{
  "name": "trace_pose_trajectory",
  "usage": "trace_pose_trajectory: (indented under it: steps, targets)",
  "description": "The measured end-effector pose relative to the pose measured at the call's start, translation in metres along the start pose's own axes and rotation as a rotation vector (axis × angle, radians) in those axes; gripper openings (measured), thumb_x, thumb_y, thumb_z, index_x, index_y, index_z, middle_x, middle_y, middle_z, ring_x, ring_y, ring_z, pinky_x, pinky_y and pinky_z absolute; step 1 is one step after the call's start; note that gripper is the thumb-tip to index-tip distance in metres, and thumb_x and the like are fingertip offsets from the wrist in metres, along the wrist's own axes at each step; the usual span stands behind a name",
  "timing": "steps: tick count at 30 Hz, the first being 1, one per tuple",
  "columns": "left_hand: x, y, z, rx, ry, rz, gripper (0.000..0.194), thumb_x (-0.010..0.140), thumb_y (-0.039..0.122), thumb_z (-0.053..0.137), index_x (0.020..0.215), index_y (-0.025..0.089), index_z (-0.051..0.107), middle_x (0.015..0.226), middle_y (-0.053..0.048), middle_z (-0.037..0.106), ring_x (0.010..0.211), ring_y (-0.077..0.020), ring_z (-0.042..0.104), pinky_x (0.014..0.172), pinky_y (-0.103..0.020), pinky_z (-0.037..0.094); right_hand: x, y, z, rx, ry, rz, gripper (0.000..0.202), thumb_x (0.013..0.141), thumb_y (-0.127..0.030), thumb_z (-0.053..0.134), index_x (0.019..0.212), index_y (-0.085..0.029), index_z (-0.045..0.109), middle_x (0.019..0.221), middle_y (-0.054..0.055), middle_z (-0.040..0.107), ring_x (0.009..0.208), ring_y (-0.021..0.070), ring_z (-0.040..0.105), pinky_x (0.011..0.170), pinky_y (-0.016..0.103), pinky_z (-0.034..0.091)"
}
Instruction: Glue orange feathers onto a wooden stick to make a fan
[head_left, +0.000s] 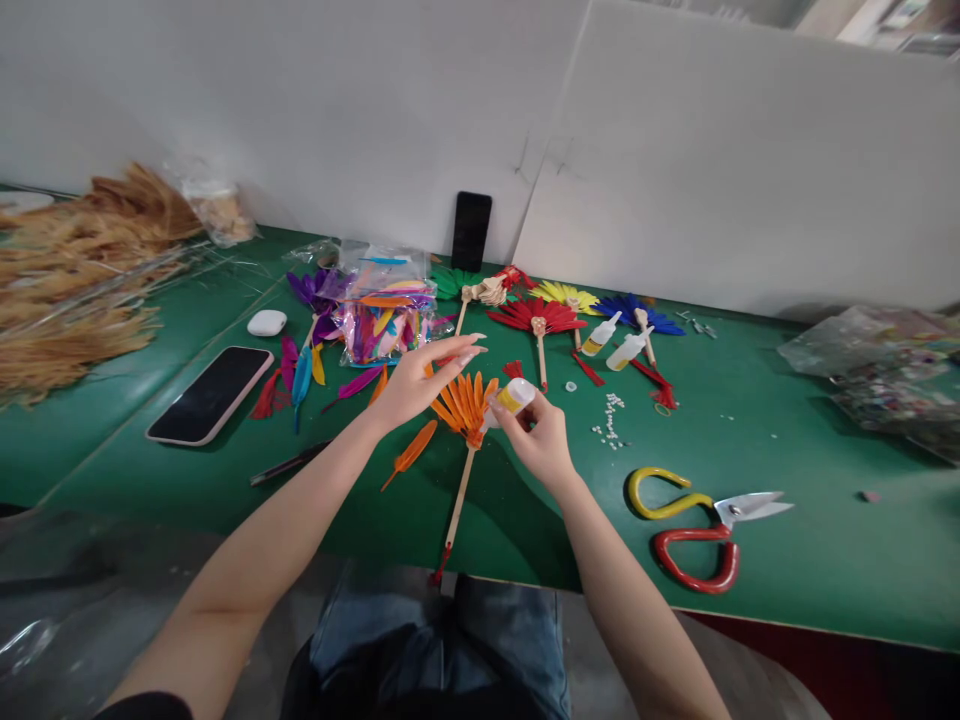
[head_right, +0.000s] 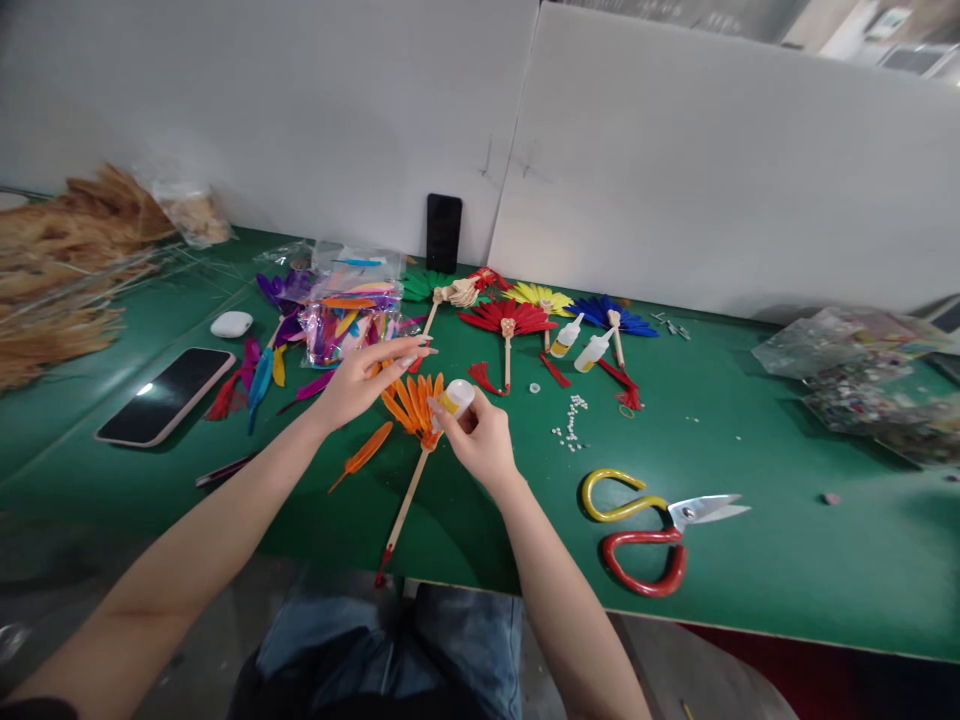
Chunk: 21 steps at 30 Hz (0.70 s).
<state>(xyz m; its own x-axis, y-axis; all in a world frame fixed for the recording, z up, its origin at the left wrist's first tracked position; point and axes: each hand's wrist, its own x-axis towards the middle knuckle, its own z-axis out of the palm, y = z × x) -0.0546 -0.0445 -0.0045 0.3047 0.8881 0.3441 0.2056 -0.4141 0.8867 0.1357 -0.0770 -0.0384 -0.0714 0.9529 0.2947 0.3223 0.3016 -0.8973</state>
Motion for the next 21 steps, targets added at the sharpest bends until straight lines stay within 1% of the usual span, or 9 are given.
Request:
trace_pose_trajectory:
  steps: [3, 5, 9, 12, 14, 17, 19, 21]
  targets:
    - [0.000, 0.000, -0.001, 0.020, 0.007, 0.007, 0.035, 0.092, 0.035, 0.048, 0.125, 0.026, 0.054, 0.119, -0.004, 0.064, 0.115, -0.0190, 0.056, 0.100, -0.037, 0.045, 0.000, -0.002, 0.000, 0.067, 0.025, 0.016, 0.029, 0.076, -0.043, 0.065, 0.084, -0.015, 0.064, 0.057, -0.003, 0.052, 0.046, 0.0078, 0.035, 0.043, 0.022, 0.028]
    - [0.000, 0.000, -0.002, 0.039, 0.025, 0.013, 0.035, 0.092, 0.035, 0.048, 0.125, 0.025, 0.055, 0.117, -0.004, 0.065, 0.115, -0.0190, 0.056, 0.099, -0.037, 0.045, 0.001, -0.005, -0.001, 0.177, 0.055, 0.047, 0.031, 0.076, -0.044, 0.065, 0.086, -0.015, 0.066, 0.057, -0.003, 0.052, 0.045, 0.0078, 0.037, 0.042, 0.022, 0.029]
    - [0.001, -0.002, -0.005, 0.073, 0.065, 0.004, 0.035, 0.092, 0.037, 0.048, 0.124, 0.025, 0.055, 0.114, -0.004, 0.067, 0.114, -0.0201, 0.057, 0.096, -0.037, 0.047, 0.006, -0.014, -0.010, 0.511, 0.133, 0.152, 0.032, 0.079, -0.047, 0.061, 0.086, -0.016, 0.066, 0.044, -0.007, 0.041, 0.037, 0.0069, 0.034, 0.035, 0.021, 0.025]
    - [0.001, -0.001, -0.005, 0.071, 0.057, 0.014, 0.034, 0.093, 0.038, 0.045, 0.123, 0.025, 0.055, 0.115, -0.004, 0.066, 0.115, -0.0196, 0.056, 0.095, -0.036, 0.047, 0.006, -0.020, -0.018, 0.736, 0.101, 0.201, 0.032, 0.079, -0.048, 0.061, 0.084, -0.017, 0.066, 0.041, -0.009, 0.035, 0.036, 0.0071, 0.036, 0.033, 0.020, 0.026]
    - [0.001, 0.001, -0.005, 0.084, 0.043, 0.038, 0.033, 0.094, 0.039, 0.043, 0.119, 0.025, 0.059, 0.116, -0.004, 0.066, 0.115, -0.0189, 0.055, 0.097, -0.035, 0.045, 0.003, -0.022, -0.022, 0.858, 0.045, 0.261, 0.033, 0.077, -0.049, 0.063, 0.087, -0.017, 0.066, 0.043, -0.009, 0.036, 0.037, 0.0066, 0.037, 0.034, 0.019, 0.028]
    - [0.000, 0.006, -0.003, 0.149, 0.019, 0.071, 0.034, 0.095, 0.041, 0.038, 0.110, 0.024, 0.064, 0.119, -0.003, 0.063, 0.121, -0.0194, 0.050, 0.102, -0.036, 0.039, -0.006, -0.024, -0.022, 0.998, -0.016, 0.388, 0.041, 0.071, -0.055, 0.065, 0.089, -0.018, 0.065, 0.049, -0.006, 0.046, 0.040, 0.0062, 0.040, 0.033, 0.017, 0.026]
    - [-0.001, 0.010, -0.002, 0.197, -0.041, 0.108, 0.036, 0.094, 0.046, 0.039, 0.109, 0.026, 0.064, 0.121, -0.002, 0.062, 0.127, -0.0207, 0.043, 0.106, -0.039, 0.034, -0.012, -0.024, -0.020, 1.038, -0.002, 0.456, 0.043, 0.071, -0.059, 0.063, 0.086, -0.018, 0.064, 0.050, -0.004, 0.050, 0.040, 0.0070, 0.043, 0.031, 0.016, 0.023]
    - [-0.002, 0.012, -0.003, 0.232, -0.128, 0.170, 0.040, 0.089, 0.055, 0.045, 0.113, 0.028, 0.063, 0.124, -0.002, 0.060, 0.131, -0.0224, 0.038, 0.109, -0.042, 0.029, -0.016, -0.024, -0.020, 1.055, 0.048, 0.489, 0.042, 0.073, -0.057, 0.061, 0.084, -0.017, 0.064, 0.047, -0.003, 0.050, 0.040, 0.0078, 0.045, 0.030, 0.015, 0.021]
